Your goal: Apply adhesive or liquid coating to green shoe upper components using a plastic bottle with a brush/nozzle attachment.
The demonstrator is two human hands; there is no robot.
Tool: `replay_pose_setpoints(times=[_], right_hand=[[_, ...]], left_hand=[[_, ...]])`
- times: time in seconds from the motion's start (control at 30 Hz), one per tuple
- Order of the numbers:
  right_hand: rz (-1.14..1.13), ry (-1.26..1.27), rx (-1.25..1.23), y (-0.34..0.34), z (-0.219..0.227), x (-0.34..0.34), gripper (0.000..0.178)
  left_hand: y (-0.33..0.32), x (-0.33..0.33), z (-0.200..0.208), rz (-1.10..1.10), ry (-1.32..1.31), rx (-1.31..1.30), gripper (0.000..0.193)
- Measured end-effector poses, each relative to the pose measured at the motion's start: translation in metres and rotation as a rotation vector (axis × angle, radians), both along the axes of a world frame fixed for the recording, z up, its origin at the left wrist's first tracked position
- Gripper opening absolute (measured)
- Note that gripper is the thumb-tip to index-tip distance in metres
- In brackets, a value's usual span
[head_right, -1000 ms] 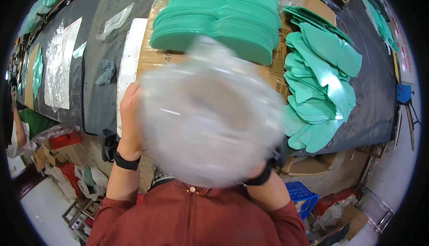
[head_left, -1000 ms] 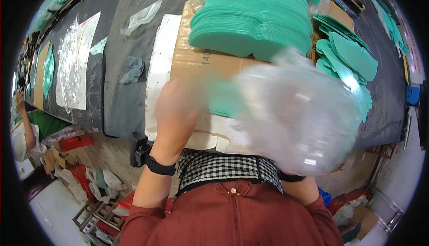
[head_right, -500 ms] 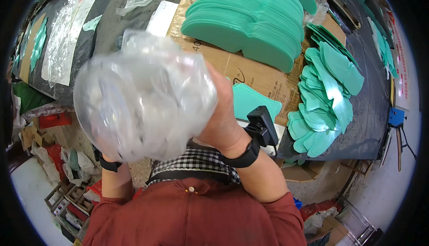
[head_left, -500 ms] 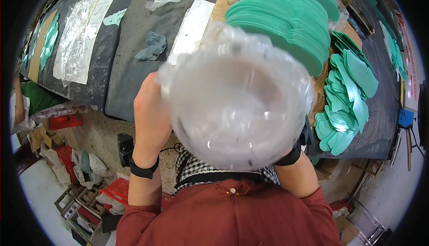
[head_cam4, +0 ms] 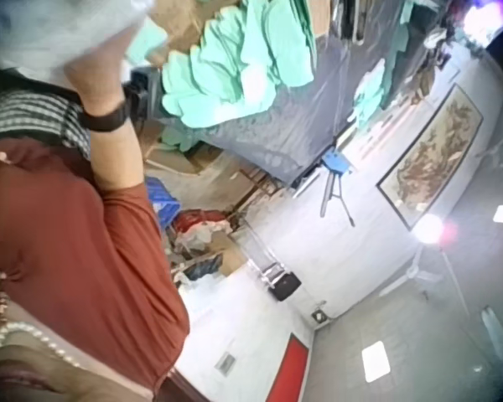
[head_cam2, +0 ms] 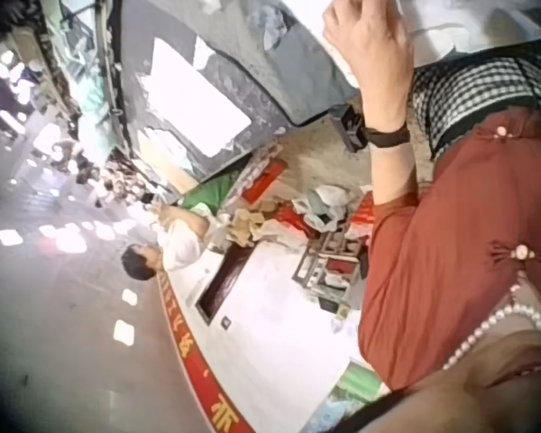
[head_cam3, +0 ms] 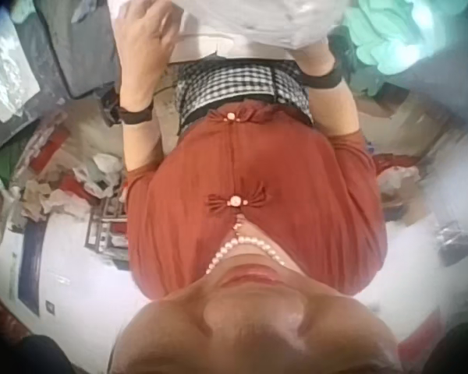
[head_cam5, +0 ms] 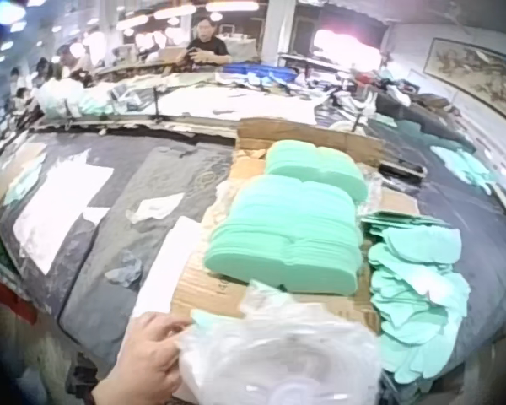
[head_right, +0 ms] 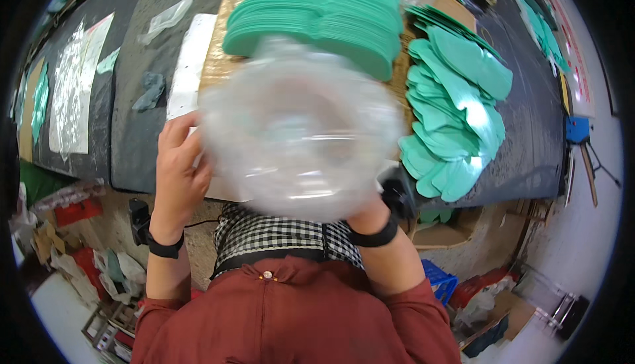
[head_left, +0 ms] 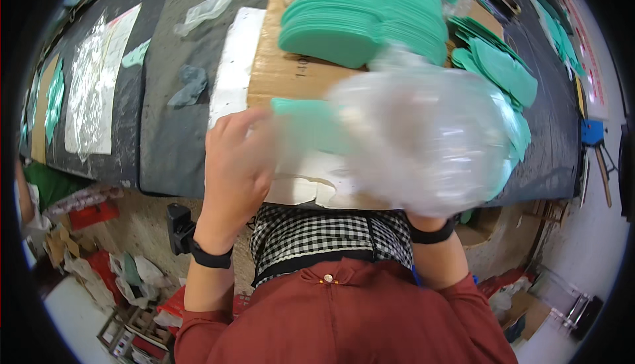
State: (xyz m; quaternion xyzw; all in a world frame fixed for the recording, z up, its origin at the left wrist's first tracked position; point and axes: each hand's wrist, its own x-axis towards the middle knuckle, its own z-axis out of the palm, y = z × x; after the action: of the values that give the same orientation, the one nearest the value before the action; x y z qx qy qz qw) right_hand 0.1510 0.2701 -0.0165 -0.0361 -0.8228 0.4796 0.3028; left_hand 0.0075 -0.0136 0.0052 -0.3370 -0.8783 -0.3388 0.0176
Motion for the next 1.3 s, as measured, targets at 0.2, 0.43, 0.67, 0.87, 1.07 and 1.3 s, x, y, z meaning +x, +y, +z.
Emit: replay_pose_setpoints(times=[0.2,0.43,0.67,0.87,1.07,1.3], right_hand=[[0.124,-0.153,-0.611,0.039,-0.045,0.043,0.059],[-0.324,0.009,-0.349,0.033,0.008,0.082,0.072],[0.083,-0.423,-0.519,-0.016,0.058,0.034,0.069],[0.155,-0.138,-0.617,-0.076,0.037,-0.032,0.046],[0.334,0.113,-0.11,-0.11,0.05,-0.115,0.055],[0.088,0.002,0.349,-0.062,0.018,-0.112,0.038]], left_hand=[[0.02,-0.004,-0.006,-0.064,0.006,-0.129,0.036],[0.017,-0.004,-0.003,-0.085,-0.052,-0.061,0.034],[0.0,-0.011,-0.009,0.058,-0.261,0.057,0.046],[0.004,-0.009,-0.002,0.194,-0.56,0.527,0.067],[-0.049,0.0,-0.035,0.312,-0.574,1.085,0.053],[-0.05,-0.013,-0.004,0.511,-0.452,0.603,0.036]])
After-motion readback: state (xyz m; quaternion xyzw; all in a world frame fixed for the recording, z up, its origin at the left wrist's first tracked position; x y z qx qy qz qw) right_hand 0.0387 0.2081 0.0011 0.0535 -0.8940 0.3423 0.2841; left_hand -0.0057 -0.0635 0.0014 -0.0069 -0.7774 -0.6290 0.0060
